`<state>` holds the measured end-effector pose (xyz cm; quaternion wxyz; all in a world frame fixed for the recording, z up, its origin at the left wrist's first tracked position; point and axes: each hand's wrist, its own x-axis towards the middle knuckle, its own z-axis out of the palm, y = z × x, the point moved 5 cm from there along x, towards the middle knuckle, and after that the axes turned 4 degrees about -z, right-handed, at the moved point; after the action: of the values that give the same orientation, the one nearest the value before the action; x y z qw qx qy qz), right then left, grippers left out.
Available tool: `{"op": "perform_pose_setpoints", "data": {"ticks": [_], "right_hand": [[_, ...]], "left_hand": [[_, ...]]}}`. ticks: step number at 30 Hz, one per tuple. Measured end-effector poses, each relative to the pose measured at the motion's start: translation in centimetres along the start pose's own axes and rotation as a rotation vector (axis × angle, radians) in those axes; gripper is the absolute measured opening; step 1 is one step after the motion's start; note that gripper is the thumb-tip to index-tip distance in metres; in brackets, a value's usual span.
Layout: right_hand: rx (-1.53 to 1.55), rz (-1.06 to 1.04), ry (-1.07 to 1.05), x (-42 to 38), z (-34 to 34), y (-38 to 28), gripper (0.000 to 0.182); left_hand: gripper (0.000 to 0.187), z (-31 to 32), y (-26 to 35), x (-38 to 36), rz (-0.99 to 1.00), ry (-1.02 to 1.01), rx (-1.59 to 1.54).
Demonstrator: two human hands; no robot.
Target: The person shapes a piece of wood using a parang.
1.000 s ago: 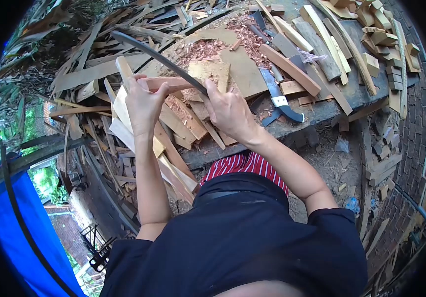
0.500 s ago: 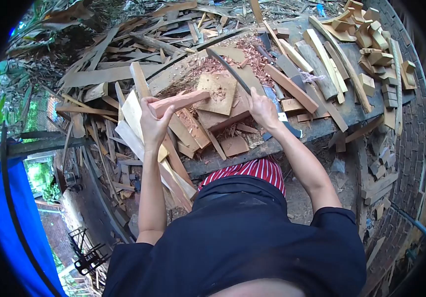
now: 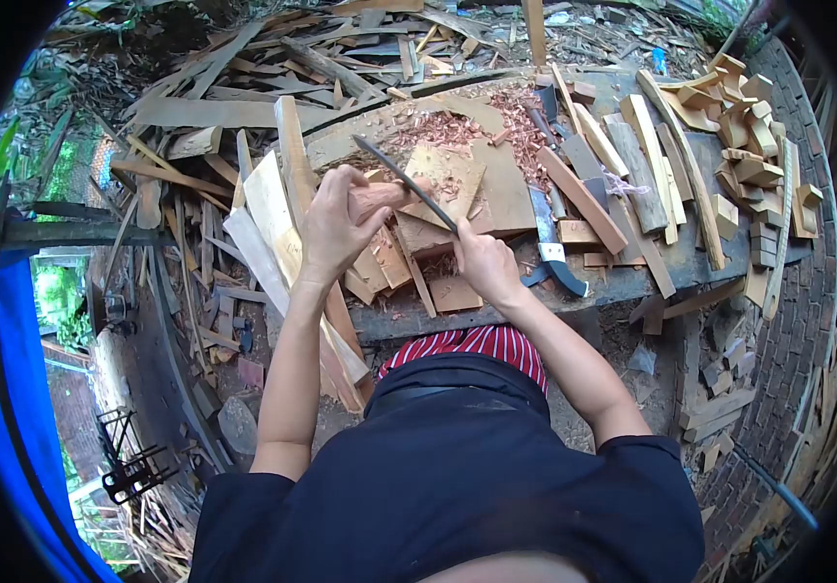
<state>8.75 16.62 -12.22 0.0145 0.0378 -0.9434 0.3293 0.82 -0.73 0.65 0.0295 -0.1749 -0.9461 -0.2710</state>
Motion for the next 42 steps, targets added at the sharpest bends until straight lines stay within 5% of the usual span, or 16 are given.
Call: {"op": "perform_pose_setpoints", "data": {"ticks": [10, 15, 19, 24, 26, 31, 37, 39, 41, 42], "right_hand": [[0.119, -0.199, 0.227, 0.3, -6.0, -4.7, 0.021], [-0.095, 0.122, -0.110, 0.9, 1.6, 3.9, 0.022], [-0.072, 0.053, -0.094, 1.0, -0.9, 2.9, 0.022], [0.207, -0.033, 0.196, 0.7, -5.0, -1.9, 0.029], [0.115, 0.065, -0.017, 0.6, -2.2, -0.9, 0.031], [0.042, 0.114, -0.116, 0.9, -0.4, 3.3, 0.030], [0.344, -0.026, 0.210, 1.7, -7.2, -2.1, 0.026], [0.340, 0.003, 0.155, 1.9, -3.9, -0.5, 0.029], [0.113, 0.205, -0.200, 1.4, 1.5, 3.3, 0.028], [0.183, 0.201, -0.209, 1.3, 1.0, 4.0, 0.026]], "left_hand": [[0.041, -0.1, -0.7, 1.4, -0.051, 0.004, -0.034], [0.041, 0.1, -1.3, 1.8, -0.039, 0.007, -0.019], [0.041, 0.2, -0.1, 2.2, -0.094, 0.053, 0.078], [0.043, 0.5, -0.6, 3.5, -0.183, 0.138, 0.105], [0.042, 0.6, -0.4, 3.6, -0.184, 0.136, 0.104], [0.039, 0.9, 1.0, 3.4, -0.093, 0.111, 0.152], [0.039, 1.0, 1.2, 3.8, -0.073, 0.105, 0.135], [0.038, 0.8, 1.4, 3.9, -0.109, 0.091, 0.121], [0.036, 0.6, 1.2, 3.6, -0.136, 0.074, 0.111], [0.038, 0.5, 0.7, 3.4, -0.126, 0.083, 0.094]]}}
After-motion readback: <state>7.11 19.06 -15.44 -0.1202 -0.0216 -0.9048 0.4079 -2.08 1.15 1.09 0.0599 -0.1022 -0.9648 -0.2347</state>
